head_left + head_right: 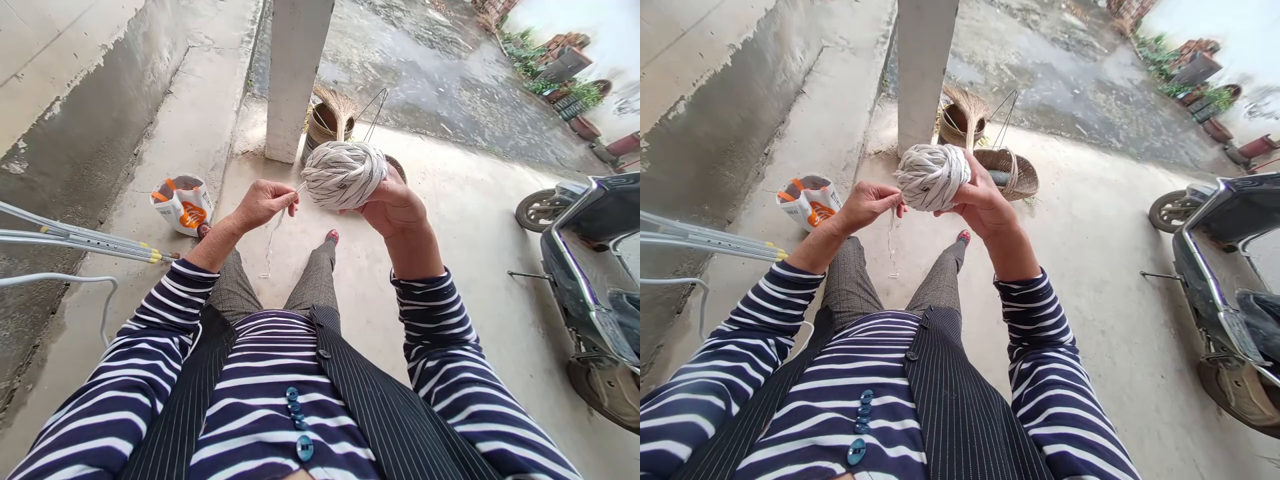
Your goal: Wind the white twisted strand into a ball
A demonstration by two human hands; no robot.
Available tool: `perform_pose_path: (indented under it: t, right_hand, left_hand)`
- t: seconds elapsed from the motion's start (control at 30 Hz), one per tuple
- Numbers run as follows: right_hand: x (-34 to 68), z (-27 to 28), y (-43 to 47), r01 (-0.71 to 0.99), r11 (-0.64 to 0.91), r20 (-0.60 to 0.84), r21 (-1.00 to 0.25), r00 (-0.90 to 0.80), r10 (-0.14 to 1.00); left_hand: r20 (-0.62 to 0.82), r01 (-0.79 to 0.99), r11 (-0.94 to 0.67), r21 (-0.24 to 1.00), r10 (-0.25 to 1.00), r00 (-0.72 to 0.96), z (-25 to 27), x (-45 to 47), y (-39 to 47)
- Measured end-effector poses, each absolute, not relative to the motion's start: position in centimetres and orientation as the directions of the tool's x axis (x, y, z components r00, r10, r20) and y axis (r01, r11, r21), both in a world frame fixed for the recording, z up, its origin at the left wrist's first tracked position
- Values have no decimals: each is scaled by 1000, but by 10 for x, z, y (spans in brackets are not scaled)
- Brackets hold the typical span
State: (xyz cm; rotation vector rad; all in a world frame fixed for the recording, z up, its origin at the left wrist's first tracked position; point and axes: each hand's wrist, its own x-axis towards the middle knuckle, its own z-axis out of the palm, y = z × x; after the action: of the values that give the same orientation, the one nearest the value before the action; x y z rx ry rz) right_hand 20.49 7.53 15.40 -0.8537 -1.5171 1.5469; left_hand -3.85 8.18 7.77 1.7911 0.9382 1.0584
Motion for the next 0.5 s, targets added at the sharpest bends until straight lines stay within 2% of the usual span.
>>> perform_pose_path:
  t: [0.17,0.3,0.5]
  right_hand:
    - [206,152,78,-129,17,78,-991,-484,871]
    - [206,153,76,-93,12,54,-996,-463,885]
    - [204,154,75,-164,9,88,-986,-481,873]
  left_hand:
    - [286,187,-369,910,888,362,77,-38,81]
    - [283,185,-363,913,891,355,75,-39,82]
    - [291,177,-369,913,890,352,74,-39,83]
